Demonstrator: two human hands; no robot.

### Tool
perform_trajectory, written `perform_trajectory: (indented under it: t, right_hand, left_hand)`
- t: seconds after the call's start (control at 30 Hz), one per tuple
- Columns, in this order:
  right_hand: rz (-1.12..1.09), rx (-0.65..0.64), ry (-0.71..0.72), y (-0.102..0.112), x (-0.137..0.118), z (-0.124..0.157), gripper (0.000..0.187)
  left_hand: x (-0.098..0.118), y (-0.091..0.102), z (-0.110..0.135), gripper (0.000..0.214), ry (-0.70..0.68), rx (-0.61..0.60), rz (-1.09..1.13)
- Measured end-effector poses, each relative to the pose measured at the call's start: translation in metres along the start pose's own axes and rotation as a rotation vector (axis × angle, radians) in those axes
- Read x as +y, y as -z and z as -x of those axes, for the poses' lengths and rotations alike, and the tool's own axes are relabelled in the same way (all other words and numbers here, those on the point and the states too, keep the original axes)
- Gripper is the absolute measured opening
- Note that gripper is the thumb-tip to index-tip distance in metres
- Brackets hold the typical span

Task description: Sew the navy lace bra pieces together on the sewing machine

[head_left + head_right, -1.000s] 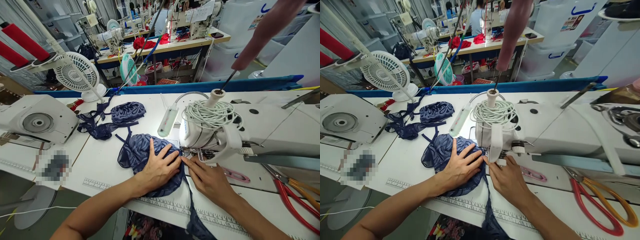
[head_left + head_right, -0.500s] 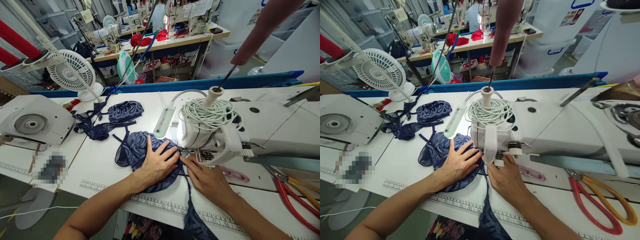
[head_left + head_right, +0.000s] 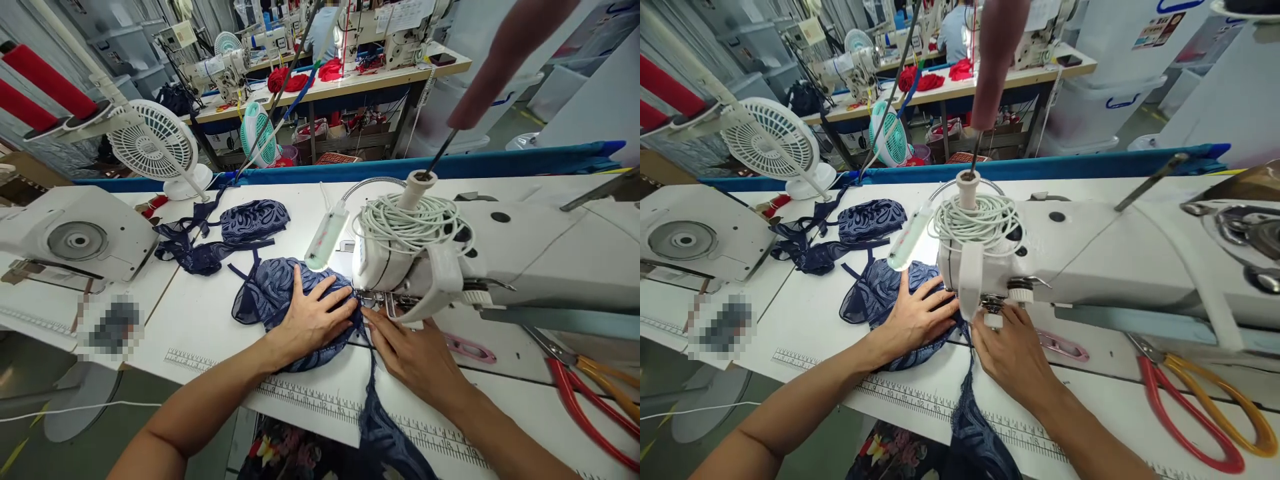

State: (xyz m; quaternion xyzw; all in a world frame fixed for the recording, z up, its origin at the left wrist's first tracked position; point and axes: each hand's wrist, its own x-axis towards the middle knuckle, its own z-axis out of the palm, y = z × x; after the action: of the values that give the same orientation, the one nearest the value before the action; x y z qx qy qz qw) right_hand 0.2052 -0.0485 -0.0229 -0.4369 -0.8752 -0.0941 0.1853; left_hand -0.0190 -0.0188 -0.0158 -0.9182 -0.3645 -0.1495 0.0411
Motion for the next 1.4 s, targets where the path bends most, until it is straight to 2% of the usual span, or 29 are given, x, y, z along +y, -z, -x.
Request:
perform_trajectory:
  t: [0.07, 0.13, 0.2, 0.27, 0.33, 0.37, 0.4, 0.47, 0.53, 0.63, 0.67, 0.73, 0.8, 0.87, 0.97, 1.07, 1.2, 1.27, 1.4]
  right_hand:
    - [-0.013, 0.006, -0.075, 0.009, -0.009, 0.001, 0.028]
    - [-0.004, -0.045, -0.176, 0.022, -0.027, 0.008, 0.034]
    - [0.010, -0.079, -0.233, 0.031, -0.049, 0.022, 0.038]
    - [0.014, -0.060, -0.220, 0.035, -0.068, 0.042, 0.034]
    - [0.030, -0.053, -0.165, 0.035, -0.075, 0.062, 0.033]
    - [0.055, -0.060, -0.137, 0.036, -0.074, 0.071, 0.036]
    - [0.083, -0.064, -0.107, 0.038, -0.070, 0.078, 0.040]
    - [0.098, -0.052, -0.035, 0.047, -0.057, 0.087, 0.045]
    - [-0.007, -0.057, 0.053, 0.061, -0.044, 0.086, 0.039]
    - [-0.243, -0.154, 0.105, 0.075, -0.029, 0.067, 0.023]
    - [-0.284, -0.174, 0.085, 0.073, -0.026, 0.057, 0.022]
    - [-0.324, -0.108, 0.063, 0.061, -0.018, 0.036, 0.033]
    - [-0.363, -0.031, 0.104, 0.042, -0.010, 0.020, 0.043]
    - [-0.382, -0.019, 0.152, 0.023, -0.004, 0.010, 0.048]
    - [-0.357, -0.027, 0.182, 0.008, -0.002, 0.008, 0.049]
    - [-0.360, -0.011, 0.207, 0.007, -0.004, 0.010, 0.051]
    - [-0.425, -0.026, 0.191, 0.011, -0.001, 0.009, 0.052]
    - [-0.468, 0.001, 0.205, 0.012, 0.003, 0.009, 0.056]
    - [-0.498, 0.057, 0.220, 0.010, 0.009, 0.016, 0.059]
  left_hand:
    - [0.002, 0.005, 0.001, 0.027, 0.009, 0.021, 0.004]
    - [0.010, 0.016, 0.005, 0.023, 0.033, 0.042, 0.046]
    - [0.023, 0.027, 0.014, 0.024, 0.072, 0.002, 0.153]
    - [0.035, 0.036, 0.026, 0.037, 0.107, -0.082, 0.240]
    - [0.039, 0.038, 0.036, 0.030, 0.129, -0.126, 0.227]
    - [0.037, 0.037, 0.039, 0.019, 0.142, -0.116, 0.193]
    - [0.032, 0.036, 0.041, 0.017, 0.152, -0.089, 0.157]
    - [0.020, 0.032, 0.042, 0.030, 0.151, -0.012, 0.100]
    - [0.009, 0.028, 0.038, 0.032, 0.074, 0.043, 0.068]
    - [0.007, 0.023, 0.031, 0.030, -0.023, -0.029, 0.093]
    - [0.009, 0.021, 0.029, 0.028, -0.020, -0.071, 0.116]
    - [0.014, 0.019, 0.025, 0.026, 0.029, -0.108, 0.192]
    - [0.017, 0.019, 0.022, 0.023, 0.088, -0.077, 0.313]
    - [0.017, 0.020, 0.017, 0.023, 0.132, -0.027, 0.406]
    - [0.012, 0.020, 0.009, 0.020, 0.096, -0.007, 0.286]
    - [0.006, 0.020, 0.004, 0.025, -0.004, -0.074, 0.052]
    - [0.003, 0.019, 0.002, 0.028, -0.076, -0.128, -0.045]
    - [0.004, 0.019, 0.001, 0.027, -0.099, -0.100, -0.046]
    - [0.007, 0.017, -0.001, 0.023, -0.240, 0.002, 0.008]
